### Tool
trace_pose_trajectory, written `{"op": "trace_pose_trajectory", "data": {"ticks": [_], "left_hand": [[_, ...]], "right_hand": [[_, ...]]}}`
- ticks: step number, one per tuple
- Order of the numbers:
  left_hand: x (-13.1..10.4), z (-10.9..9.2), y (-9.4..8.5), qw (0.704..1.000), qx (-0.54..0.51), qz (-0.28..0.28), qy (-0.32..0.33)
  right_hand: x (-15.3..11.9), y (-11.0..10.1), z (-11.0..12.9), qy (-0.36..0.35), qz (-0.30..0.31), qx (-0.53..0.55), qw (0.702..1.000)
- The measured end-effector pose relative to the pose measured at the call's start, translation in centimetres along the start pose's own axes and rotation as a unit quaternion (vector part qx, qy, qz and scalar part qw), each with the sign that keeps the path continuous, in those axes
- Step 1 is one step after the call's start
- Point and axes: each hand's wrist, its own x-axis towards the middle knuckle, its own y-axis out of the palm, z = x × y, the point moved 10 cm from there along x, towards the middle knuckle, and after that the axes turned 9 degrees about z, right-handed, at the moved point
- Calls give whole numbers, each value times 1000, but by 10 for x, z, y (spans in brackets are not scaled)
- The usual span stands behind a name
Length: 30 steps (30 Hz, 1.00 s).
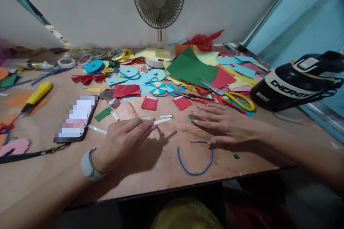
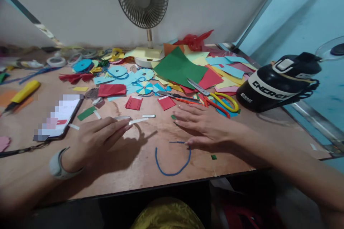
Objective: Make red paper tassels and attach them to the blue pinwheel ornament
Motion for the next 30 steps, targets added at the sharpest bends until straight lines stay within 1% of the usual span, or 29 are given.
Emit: {"op": "trace_pose_trajectory", "data": {"ticks": [2,4,6,9,10,12,14,16,17,19,21,24,26,27,29,30], "left_hand": [[1,0,1,1000,-5,2,-2],[2,-1,0,1000,-3,-1,0],[2,-2,0,1000,7,-3,2],[2,-3,1,1000,20,0,7],[2,-4,1,1000,23,1,11],[1,-4,3,1000,25,5,18],[0,-3,4,1000,23,6,18],[-1,-2,5,1000,20,4,17],[-2,-2,4,1000,19,1,17],[-2,-2,4,1000,19,0,19],[-1,-2,4,1000,20,4,21],[0,-3,4,1000,18,6,23],[0,-3,5,1000,12,7,23],[0,-3,5,1000,12,7,22],[0,-3,6,1000,15,6,22],[0,-4,6,1000,16,6,22]], "right_hand": [[-1,13,6,-14,20,2,1000],[3,19,11,-12,10,-13,1000],[8,20,17,12,-21,-50,998],[16,14,20,78,-68,-78,992],[18,11,20,95,-80,-76,989],[18,-2,18,104,-117,-72,985],[11,-25,9,112,-190,-80,972],[-6,-50,-13,160,-271,-89,945],[-13,-58,-28,193,-285,-86,935],[-23,-65,-57,243,-280,-77,925],[-27,-64,-78,265,-261,-57,927],[-24,-48,-99,277,-192,2,942],[-21,-37,-104,286,-155,21,945],[-22,-36,-104,293,-154,21,944],[-24,-38,-100,296,-175,30,939],[-23,-40,-95,285,-189,42,939]]}}
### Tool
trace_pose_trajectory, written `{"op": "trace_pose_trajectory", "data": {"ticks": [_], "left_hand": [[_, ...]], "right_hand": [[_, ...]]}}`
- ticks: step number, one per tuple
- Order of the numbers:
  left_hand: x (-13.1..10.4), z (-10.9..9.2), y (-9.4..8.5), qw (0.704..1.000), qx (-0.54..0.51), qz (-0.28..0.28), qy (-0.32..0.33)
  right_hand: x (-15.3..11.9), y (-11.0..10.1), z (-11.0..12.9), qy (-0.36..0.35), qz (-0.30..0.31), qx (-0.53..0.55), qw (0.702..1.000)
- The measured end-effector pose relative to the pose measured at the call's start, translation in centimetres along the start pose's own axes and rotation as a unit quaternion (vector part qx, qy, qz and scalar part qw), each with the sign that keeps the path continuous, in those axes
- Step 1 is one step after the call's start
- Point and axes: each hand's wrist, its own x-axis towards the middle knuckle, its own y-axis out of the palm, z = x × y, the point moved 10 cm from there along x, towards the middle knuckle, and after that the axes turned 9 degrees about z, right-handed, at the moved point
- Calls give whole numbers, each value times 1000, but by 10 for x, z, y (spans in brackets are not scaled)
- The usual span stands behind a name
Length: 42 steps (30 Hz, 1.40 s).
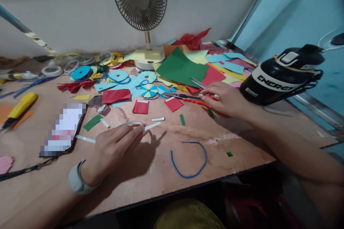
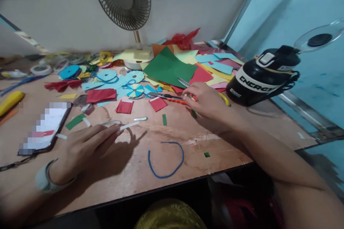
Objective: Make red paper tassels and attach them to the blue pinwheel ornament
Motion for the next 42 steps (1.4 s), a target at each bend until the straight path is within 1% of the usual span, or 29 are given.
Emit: {"op": "trace_pose_trajectory", "data": {"ticks": [1,2,4,6,8,9,11,13,15,17,18,19,20,22,25,28,32,37,42], "left_hand": [[0,0,1,1000,0,0,1],[0,0,1,1000,-3,1,1],[-1,0,3,1000,-11,6,-2],[-2,3,5,1000,-11,13,-14],[-3,6,6,1000,-5,16,-26],[-3,7,7,999,-3,17,-30],[-4,9,7,999,-5,16,-33],[-4,9,7,999,-12,17,-34],[-4,9,7,999,-15,19,-34],[-3,8,6,999,-16,21,-30],[-3,7,6,999,-16,22,-27],[-3,6,6,999,-16,22,-25],[-3,6,6,999,-16,22,-23],[-4,7,8,999,-19,23,-25],[-5,8,10,999,-23,24,-30],[-5,7,11,999,-19,24,-30],[-4,4,10,999,-16,17,-23],[-5,2,12,1000,-14,20,-19],[-6,1,14,1000,-16,23,-14]], "right_hand": [[-1,0,7,-20,-2,21,1000],[-3,3,18,-54,10,40,998],[-6,16,45,-146,60,71,985],[-11,33,68,-225,109,96,963],[-13,44,83,-272,120,128,946],[-13,48,87,-279,109,136,944],[-10,52,94,-274,73,126,951],[-9,51,99,-253,39,95,962],[-9,41,100,-237,3,90,967],[-8,28,92,-212,-21,110,971],[-6,23,86,-202,-17,123,972],[-5,22,80,-197,3,133,971],[-4,24,75,-201,36,142,969],[-3,31,65,-195,94,149,965],[-2,45,58,-168,125,144,967],[-3,57,66,-157,121,152,968],[-2,62,76,-134,95,162,973],[-1,58,94,-187,80,150,967],[-2,54,82,-139,56,105,983]]}}
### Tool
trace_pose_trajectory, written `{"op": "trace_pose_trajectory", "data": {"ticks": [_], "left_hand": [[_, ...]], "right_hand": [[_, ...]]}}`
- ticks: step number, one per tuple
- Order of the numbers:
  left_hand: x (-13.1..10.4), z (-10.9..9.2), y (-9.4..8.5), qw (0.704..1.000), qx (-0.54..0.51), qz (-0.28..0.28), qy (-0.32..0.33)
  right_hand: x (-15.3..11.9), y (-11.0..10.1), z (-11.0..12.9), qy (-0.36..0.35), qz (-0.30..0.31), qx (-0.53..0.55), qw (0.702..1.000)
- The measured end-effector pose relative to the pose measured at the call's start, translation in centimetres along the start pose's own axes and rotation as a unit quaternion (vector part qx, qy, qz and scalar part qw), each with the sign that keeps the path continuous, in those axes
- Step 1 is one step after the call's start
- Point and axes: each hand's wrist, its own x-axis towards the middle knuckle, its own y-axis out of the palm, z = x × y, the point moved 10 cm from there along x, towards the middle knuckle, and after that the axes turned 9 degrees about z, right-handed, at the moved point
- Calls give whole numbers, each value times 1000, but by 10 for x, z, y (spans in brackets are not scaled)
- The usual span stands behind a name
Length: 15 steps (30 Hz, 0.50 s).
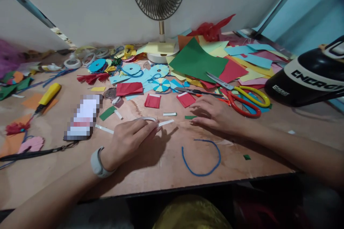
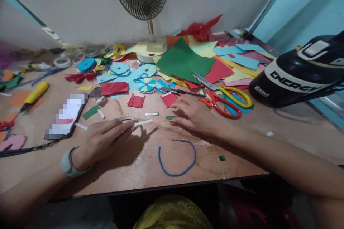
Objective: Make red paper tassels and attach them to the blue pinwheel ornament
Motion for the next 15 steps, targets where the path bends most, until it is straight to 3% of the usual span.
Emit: {"op": "trace_pose_trajectory", "data": {"ticks": [4,8,15], "left_hand": [[0,1,0,1000,6,1,-2],[0,0,0,1000,5,-1,5],[0,-6,0,1000,-10,8,28]], "right_hand": [[-15,14,12,-64,46,-61,995],[-30,26,18,-80,81,-129,985],[-25,41,41,-146,126,-102,976]]}}
